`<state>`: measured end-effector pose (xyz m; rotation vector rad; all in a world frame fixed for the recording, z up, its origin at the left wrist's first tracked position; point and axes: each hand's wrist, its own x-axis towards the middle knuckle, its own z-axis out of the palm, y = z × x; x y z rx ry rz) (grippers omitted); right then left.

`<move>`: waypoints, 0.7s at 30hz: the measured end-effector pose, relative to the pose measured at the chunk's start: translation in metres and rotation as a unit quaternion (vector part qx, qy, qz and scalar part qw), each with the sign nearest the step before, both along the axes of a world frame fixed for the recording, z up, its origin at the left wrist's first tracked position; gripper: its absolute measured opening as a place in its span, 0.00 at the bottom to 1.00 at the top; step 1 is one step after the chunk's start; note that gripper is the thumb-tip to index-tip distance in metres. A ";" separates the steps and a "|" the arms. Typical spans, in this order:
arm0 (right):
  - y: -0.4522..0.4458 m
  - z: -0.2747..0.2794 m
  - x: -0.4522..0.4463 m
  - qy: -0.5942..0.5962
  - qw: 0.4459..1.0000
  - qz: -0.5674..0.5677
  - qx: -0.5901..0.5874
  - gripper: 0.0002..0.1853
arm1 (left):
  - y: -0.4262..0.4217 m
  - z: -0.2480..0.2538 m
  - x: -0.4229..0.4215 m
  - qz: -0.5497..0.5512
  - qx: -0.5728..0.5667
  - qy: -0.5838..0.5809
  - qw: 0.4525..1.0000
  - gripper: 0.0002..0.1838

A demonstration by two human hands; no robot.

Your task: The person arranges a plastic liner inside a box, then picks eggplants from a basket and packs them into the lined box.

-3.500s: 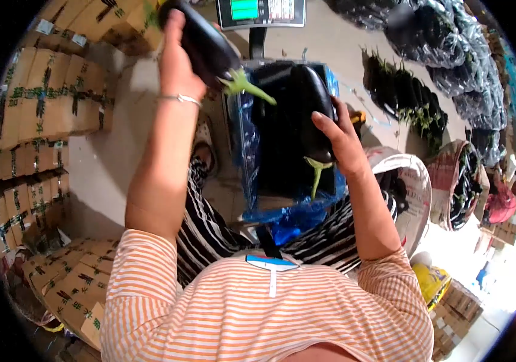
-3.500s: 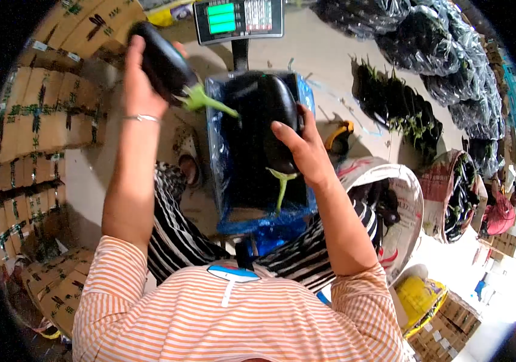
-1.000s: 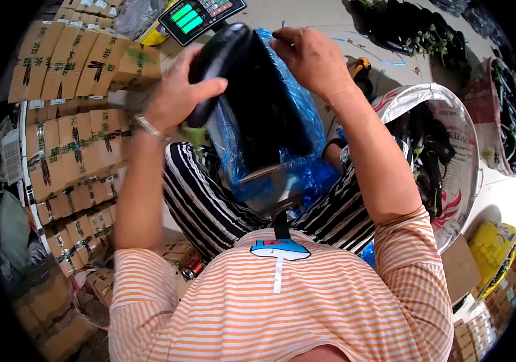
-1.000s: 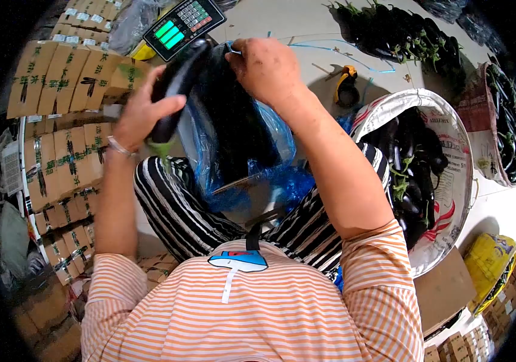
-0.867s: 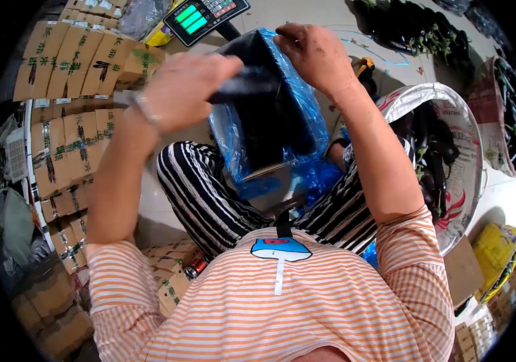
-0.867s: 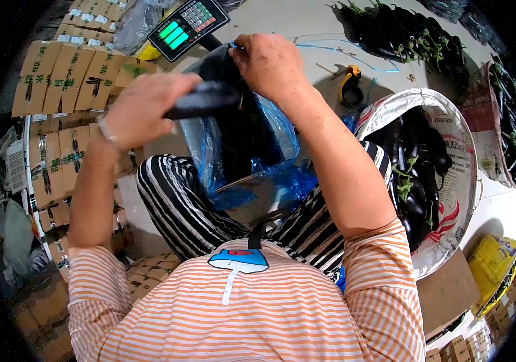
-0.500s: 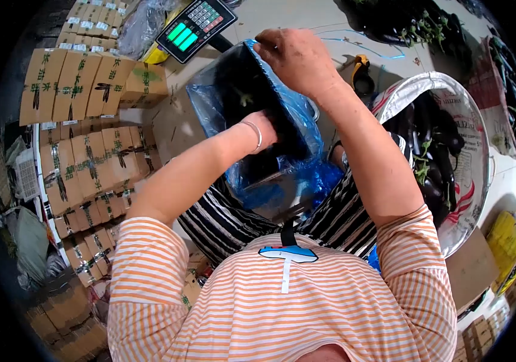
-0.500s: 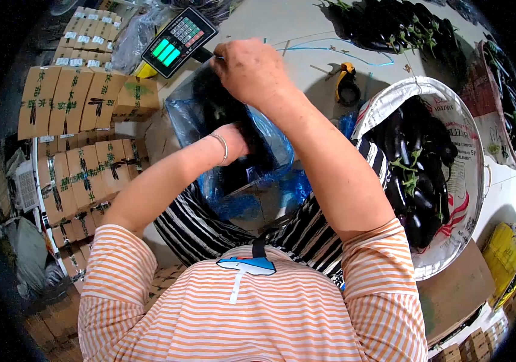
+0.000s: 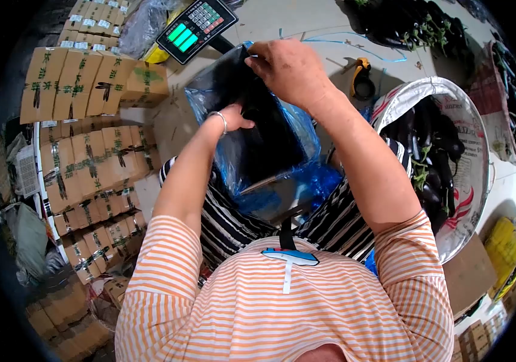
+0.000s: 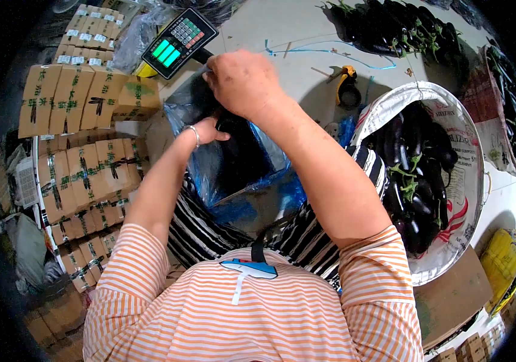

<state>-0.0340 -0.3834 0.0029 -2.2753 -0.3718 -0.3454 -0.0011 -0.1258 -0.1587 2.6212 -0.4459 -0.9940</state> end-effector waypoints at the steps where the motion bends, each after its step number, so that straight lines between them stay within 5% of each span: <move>1: 0.000 0.001 -0.001 0.012 1.000 0.006 -0.012 0.12 | -0.007 0.013 0.007 -0.018 0.051 0.056 0.997 0.55; 3: 0.000 0.001 -0.003 0.013 1.000 0.015 -0.024 0.12 | -0.025 0.041 0.013 -0.083 0.152 0.054 0.983 0.57; 7: 0.000 -0.002 -0.001 0.006 1.000 0.012 -0.002 0.09 | -0.017 0.030 0.016 -0.134 0.130 0.044 0.981 0.61; 12: 0.003 -0.001 0.001 0.023 0.999 0.024 -0.017 0.09 | -0.024 0.040 0.019 -0.188 0.351 0.084 0.913 0.41; 15: 0.005 -0.003 0.001 0.020 0.999 0.031 -0.007 0.09 | -0.022 0.025 0.002 -0.110 0.295 0.035 0.948 0.32; 18: 0.011 -0.005 0.004 0.013 0.999 0.036 -0.008 0.09 | 0.006 -0.063 -0.007 -0.046 0.235 -0.152 0.959 0.31; 21: 0.014 -0.004 0.006 0.008 0.999 0.035 -0.005 0.09 | -0.046 -0.039 -0.027 0.155 0.003 -0.124 0.980 0.35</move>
